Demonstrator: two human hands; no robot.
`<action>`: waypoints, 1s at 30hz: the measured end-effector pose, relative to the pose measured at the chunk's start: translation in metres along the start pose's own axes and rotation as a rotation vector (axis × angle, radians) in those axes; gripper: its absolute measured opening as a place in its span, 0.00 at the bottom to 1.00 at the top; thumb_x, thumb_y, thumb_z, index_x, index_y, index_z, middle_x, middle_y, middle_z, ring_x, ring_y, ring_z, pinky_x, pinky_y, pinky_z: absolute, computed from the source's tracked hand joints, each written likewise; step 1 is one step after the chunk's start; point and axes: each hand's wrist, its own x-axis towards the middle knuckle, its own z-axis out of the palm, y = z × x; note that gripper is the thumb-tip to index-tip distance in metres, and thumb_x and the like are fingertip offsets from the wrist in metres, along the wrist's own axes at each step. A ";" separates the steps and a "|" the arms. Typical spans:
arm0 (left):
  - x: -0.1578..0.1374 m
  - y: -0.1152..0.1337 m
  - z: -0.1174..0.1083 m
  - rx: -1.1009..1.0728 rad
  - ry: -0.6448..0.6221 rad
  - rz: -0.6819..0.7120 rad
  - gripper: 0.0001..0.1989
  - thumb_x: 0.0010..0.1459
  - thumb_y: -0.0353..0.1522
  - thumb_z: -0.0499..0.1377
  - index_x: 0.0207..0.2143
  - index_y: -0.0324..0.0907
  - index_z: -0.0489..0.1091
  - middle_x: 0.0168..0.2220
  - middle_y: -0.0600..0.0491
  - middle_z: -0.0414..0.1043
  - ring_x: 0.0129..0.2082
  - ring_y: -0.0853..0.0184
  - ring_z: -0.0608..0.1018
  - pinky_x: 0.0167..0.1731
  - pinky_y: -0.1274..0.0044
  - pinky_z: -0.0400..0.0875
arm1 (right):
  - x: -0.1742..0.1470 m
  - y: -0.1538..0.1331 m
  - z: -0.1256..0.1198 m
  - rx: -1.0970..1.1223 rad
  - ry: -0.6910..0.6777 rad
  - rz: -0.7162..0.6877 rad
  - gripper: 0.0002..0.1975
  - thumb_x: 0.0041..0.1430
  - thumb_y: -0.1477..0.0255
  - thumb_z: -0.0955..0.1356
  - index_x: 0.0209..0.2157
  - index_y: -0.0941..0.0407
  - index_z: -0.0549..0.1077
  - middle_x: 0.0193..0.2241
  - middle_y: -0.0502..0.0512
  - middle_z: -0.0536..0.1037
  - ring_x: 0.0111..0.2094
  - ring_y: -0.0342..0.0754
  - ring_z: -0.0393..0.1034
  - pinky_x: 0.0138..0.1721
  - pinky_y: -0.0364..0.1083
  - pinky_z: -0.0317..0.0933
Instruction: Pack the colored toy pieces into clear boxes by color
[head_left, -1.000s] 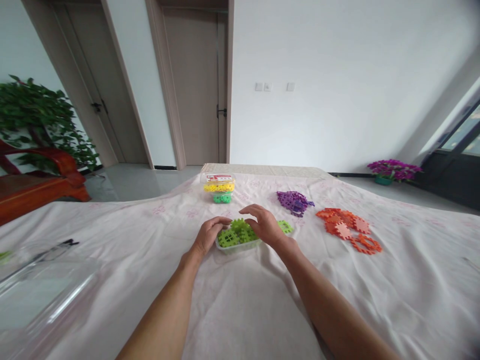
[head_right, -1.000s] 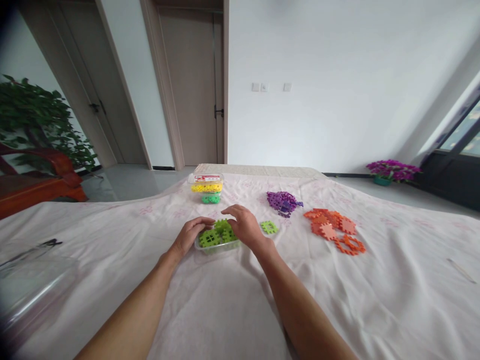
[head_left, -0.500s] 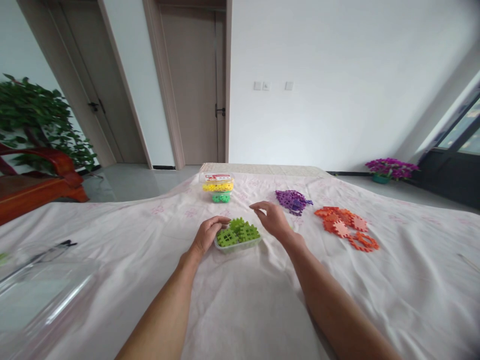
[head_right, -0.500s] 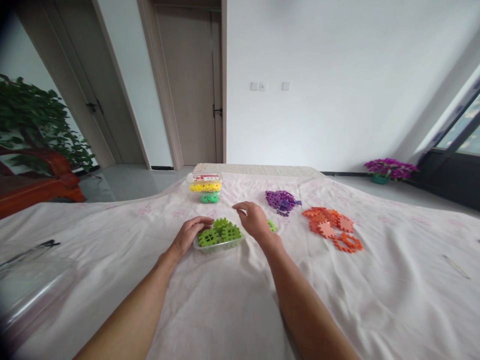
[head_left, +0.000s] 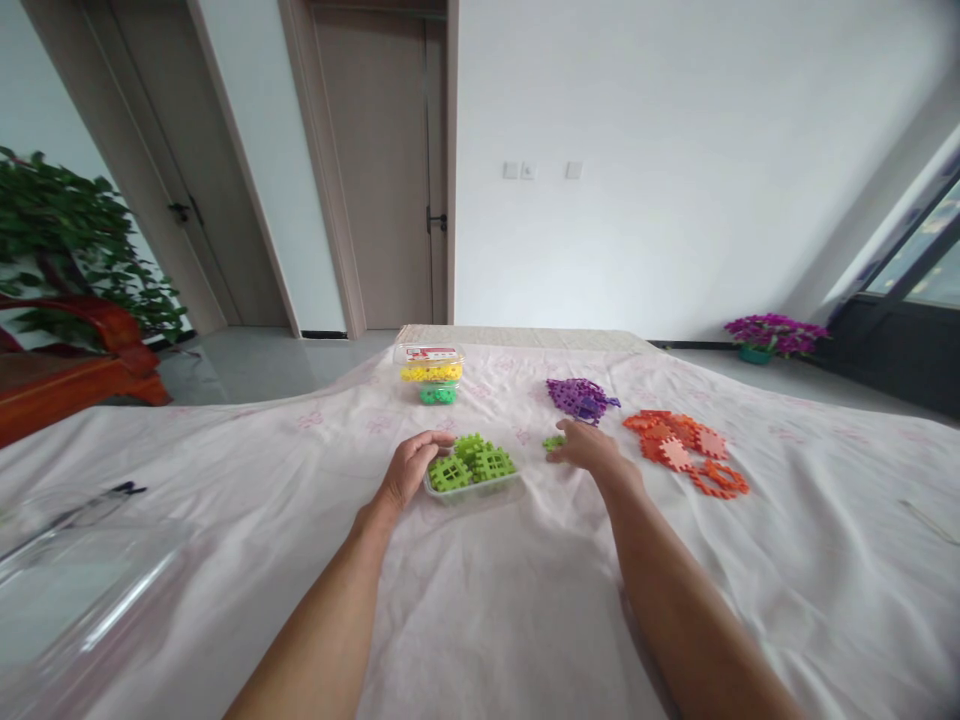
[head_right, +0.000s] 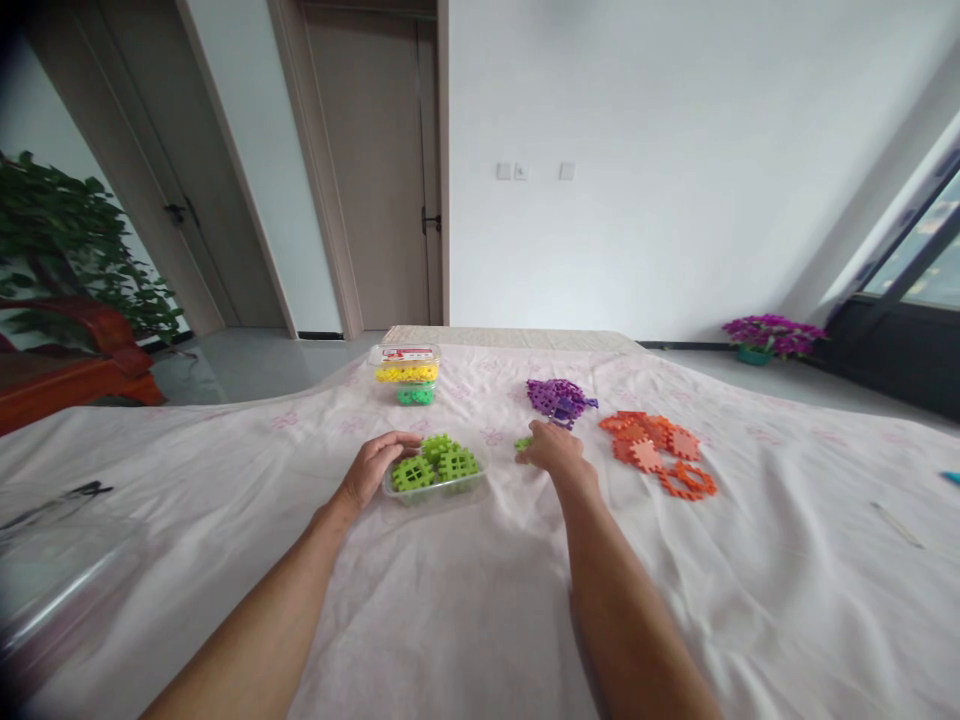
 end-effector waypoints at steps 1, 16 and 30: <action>0.000 0.000 0.000 0.002 0.001 0.001 0.17 0.53 0.33 0.53 0.42 0.37 0.75 0.44 0.47 0.78 0.42 0.61 0.79 0.47 0.70 0.70 | 0.000 -0.001 0.001 -0.011 -0.001 -0.001 0.30 0.44 0.63 0.74 0.51 0.53 0.72 0.49 0.63 0.74 0.51 0.61 0.68 0.45 0.53 0.61; -0.002 0.000 0.001 -0.024 0.041 0.048 0.21 0.58 0.37 0.54 0.53 0.42 0.68 0.48 0.47 0.74 0.40 0.64 0.79 0.46 0.71 0.70 | -0.025 -0.045 -0.023 0.493 0.284 -0.548 0.32 0.49 0.71 0.71 0.57 0.55 0.65 0.45 0.58 0.77 0.43 0.51 0.73 0.44 0.48 0.65; -0.006 0.007 0.006 0.055 0.152 0.098 0.25 0.62 0.46 0.46 0.53 0.41 0.67 0.43 0.47 0.76 0.39 0.61 0.79 0.45 0.68 0.69 | -0.059 -0.103 -0.002 0.529 0.177 -0.963 0.28 0.49 0.79 0.68 0.55 0.53 0.70 0.51 0.55 0.75 0.51 0.51 0.70 0.54 0.50 0.62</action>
